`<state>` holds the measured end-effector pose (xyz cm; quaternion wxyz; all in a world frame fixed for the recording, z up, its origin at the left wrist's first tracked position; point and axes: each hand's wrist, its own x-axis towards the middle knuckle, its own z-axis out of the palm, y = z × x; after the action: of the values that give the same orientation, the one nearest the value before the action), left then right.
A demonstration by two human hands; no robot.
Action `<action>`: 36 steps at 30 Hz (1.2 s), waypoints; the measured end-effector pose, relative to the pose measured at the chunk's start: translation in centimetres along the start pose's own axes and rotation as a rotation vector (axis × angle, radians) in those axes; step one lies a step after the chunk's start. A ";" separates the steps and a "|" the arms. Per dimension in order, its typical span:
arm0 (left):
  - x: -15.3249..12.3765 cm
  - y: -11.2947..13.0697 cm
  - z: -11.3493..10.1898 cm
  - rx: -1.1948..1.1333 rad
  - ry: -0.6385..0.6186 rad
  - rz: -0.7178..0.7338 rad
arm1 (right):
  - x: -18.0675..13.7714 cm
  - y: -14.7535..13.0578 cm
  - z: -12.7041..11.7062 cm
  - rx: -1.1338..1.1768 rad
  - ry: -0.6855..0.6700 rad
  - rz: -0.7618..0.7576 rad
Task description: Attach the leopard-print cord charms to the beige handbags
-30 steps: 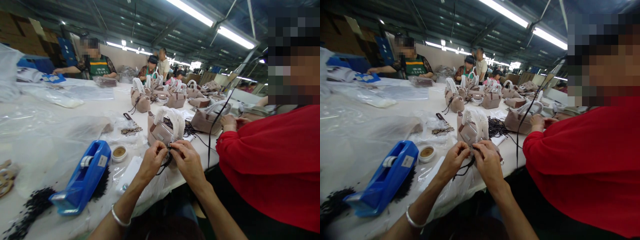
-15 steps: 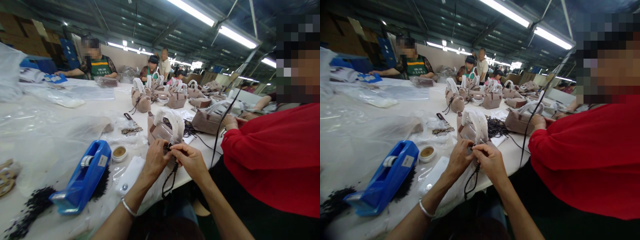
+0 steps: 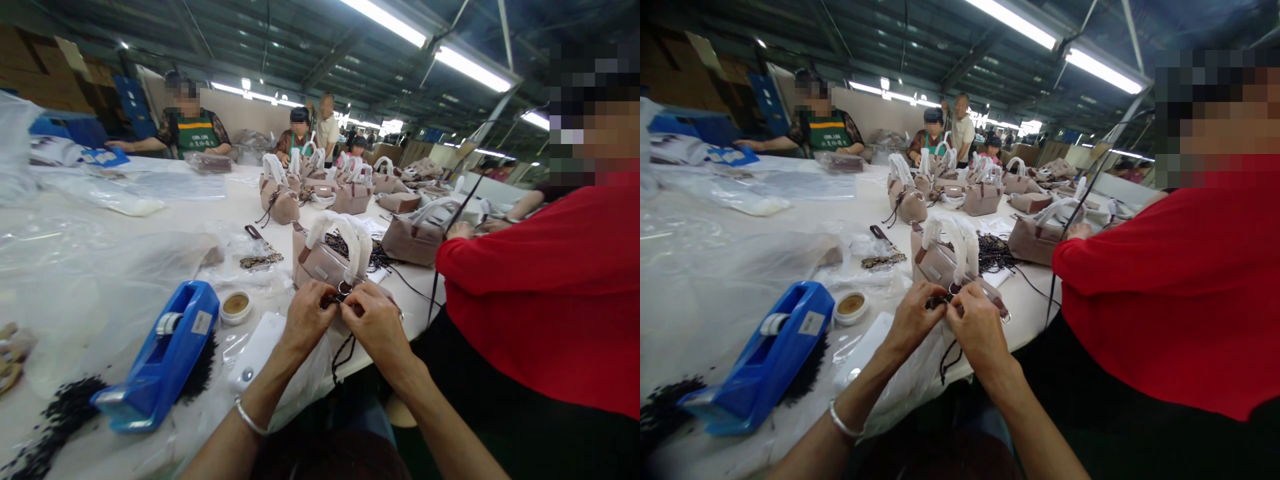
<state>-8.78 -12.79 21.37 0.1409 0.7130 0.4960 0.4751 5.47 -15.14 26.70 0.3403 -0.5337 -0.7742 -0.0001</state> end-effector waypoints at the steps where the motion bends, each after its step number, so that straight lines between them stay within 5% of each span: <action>1: 0.0 0.1 0.1 0.005 -0.001 0.006 | 0.0 0.1 0.0 -0.008 0.004 0.000; 14: -0.6 1.3 0.4 0.084 0.023 0.069 | 1.1 0.0 0.4 -0.145 -0.104 0.129; 24: -1.2 1.1 -0.1 -0.093 0.001 -0.103 | 1.1 0.0 0.1 -0.040 -0.089 0.093; 36: -1.7 0.4 0.6 0.054 0.059 0.123 | 1.4 -0.4 0.4 -0.190 -0.127 0.072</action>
<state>-8.20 -14.22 20.42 0.0775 0.7312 0.4678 0.4903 4.63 -14.05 27.30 0.2384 -0.5900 -0.7710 -0.0274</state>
